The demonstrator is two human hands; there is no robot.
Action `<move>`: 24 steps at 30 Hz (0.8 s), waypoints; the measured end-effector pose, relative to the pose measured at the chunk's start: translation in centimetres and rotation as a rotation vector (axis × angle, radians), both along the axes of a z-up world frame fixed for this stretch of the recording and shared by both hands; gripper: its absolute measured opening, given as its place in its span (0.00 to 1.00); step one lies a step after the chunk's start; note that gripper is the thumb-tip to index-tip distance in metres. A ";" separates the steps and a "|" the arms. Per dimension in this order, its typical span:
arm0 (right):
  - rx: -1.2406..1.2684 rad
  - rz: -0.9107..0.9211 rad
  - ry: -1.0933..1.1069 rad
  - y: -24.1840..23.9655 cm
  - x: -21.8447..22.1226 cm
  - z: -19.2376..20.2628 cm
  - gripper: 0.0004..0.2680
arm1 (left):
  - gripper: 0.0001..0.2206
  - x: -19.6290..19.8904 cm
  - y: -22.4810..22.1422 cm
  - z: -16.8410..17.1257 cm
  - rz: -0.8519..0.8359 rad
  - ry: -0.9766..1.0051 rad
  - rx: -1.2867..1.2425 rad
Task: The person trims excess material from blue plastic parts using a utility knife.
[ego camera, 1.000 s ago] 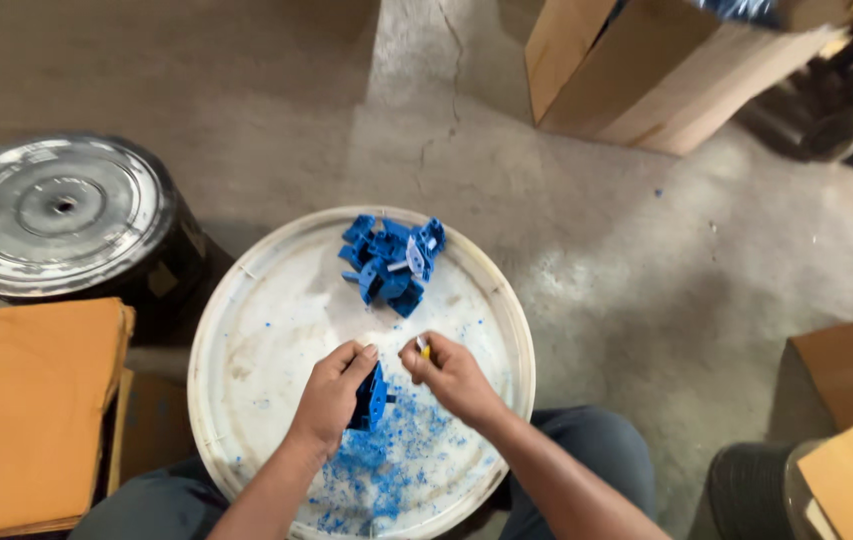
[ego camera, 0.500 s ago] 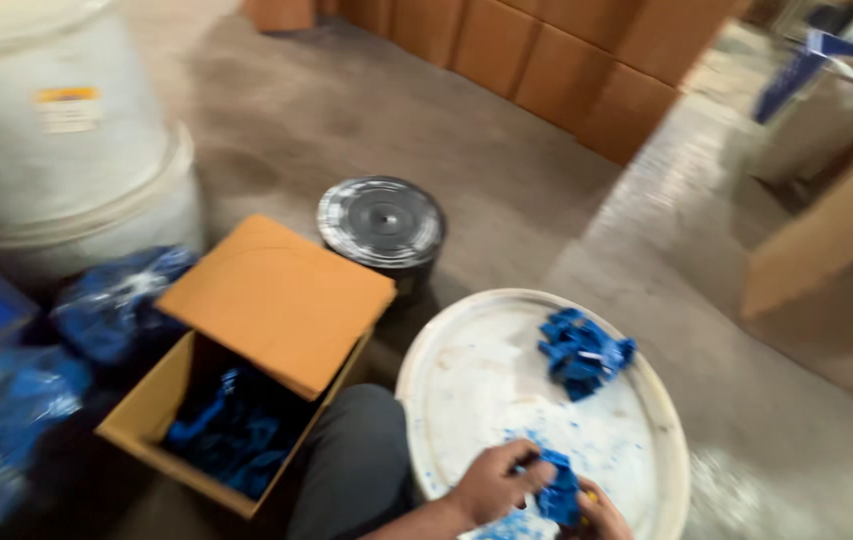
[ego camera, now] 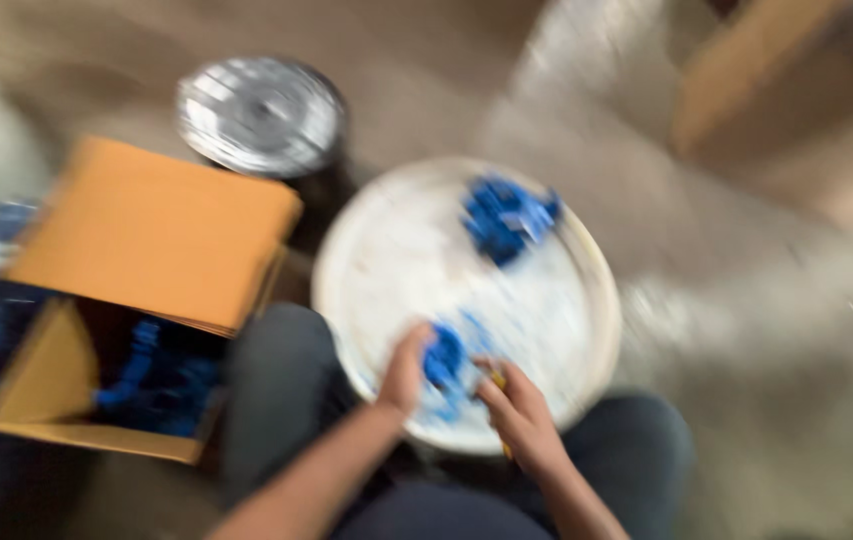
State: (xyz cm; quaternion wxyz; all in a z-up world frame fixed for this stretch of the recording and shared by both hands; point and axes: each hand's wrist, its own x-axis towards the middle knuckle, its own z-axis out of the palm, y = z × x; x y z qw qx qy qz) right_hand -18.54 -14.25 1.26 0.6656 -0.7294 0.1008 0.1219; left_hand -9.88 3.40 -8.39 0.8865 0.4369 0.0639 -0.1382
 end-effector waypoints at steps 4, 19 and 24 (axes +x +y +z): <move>-0.517 0.112 -0.320 0.0 0.2 4.3 0.17 | 0.13 0.0 1.4 6.5 -0.044 0.003 0.172; -0.824 0.194 -0.355 1.3 3.0 4.7 0.21 | 0.11 0.8 -0.4 8.6 -0.117 -0.096 0.335; -0.859 0.223 -0.360 1.5 3.2 3.4 0.20 | 0.11 0.8 -0.2 7.4 -0.106 -0.093 0.271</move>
